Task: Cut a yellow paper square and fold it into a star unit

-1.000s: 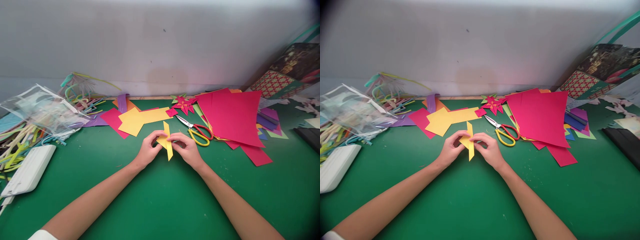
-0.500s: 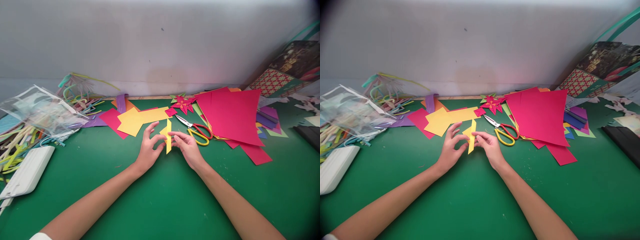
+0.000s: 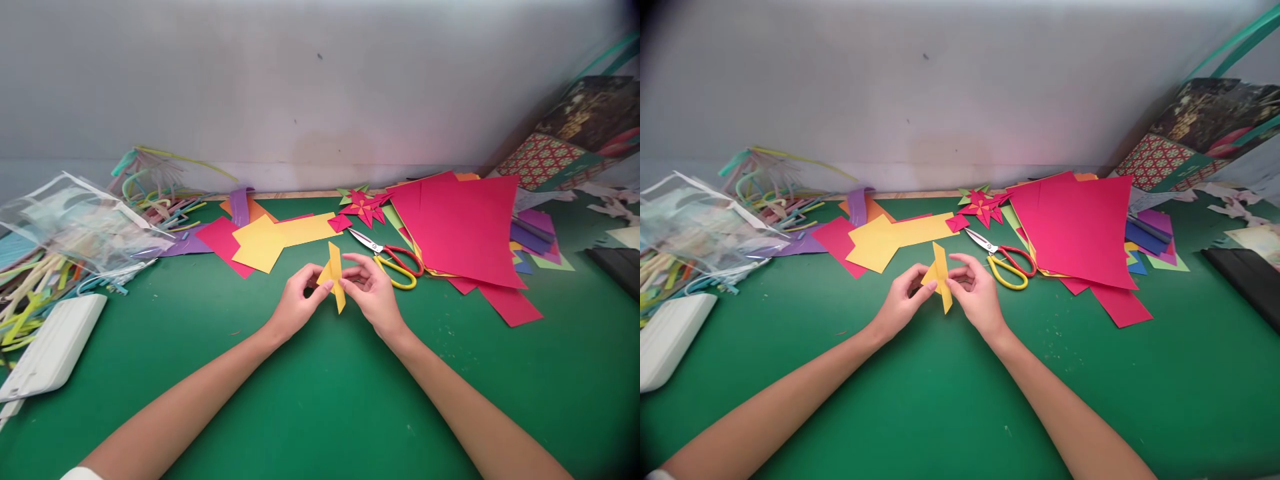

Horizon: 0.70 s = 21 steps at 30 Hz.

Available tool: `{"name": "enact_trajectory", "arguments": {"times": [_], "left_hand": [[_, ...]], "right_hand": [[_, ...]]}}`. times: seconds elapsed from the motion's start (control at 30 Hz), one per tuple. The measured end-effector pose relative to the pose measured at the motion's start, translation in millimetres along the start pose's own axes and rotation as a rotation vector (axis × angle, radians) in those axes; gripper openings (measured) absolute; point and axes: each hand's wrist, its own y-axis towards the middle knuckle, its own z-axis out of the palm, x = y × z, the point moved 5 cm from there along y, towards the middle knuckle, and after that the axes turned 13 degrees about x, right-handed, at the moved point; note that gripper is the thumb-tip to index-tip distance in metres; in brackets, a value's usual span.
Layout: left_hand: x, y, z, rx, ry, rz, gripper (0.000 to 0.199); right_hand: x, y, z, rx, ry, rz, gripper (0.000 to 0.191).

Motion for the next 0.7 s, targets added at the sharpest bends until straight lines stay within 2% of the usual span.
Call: {"name": "enact_trajectory", "arguments": {"times": [0.07,0.13,0.5,0.7], "left_hand": [[1.3,0.7,0.0,0.006,0.033,-0.022,0.017],[1.3,0.6,-0.4,-0.004,0.059,-0.028,0.016],[0.7,-0.2,-1.7,-0.028,0.091,-0.029,0.015],[5.9,0.2,-2.5,-0.015,0.043,-0.037,0.021]], "right_hand": [[-2.3,-0.4,3.9,0.018,0.0,0.009,0.027],[-5.6,-0.9,7.6,0.022,0.033,0.039,0.018],[-12.7,-4.1,12.8,0.037,0.25,0.173,0.023],[-8.8,-2.9,13.3,0.082,0.205,0.159,0.03]]}}
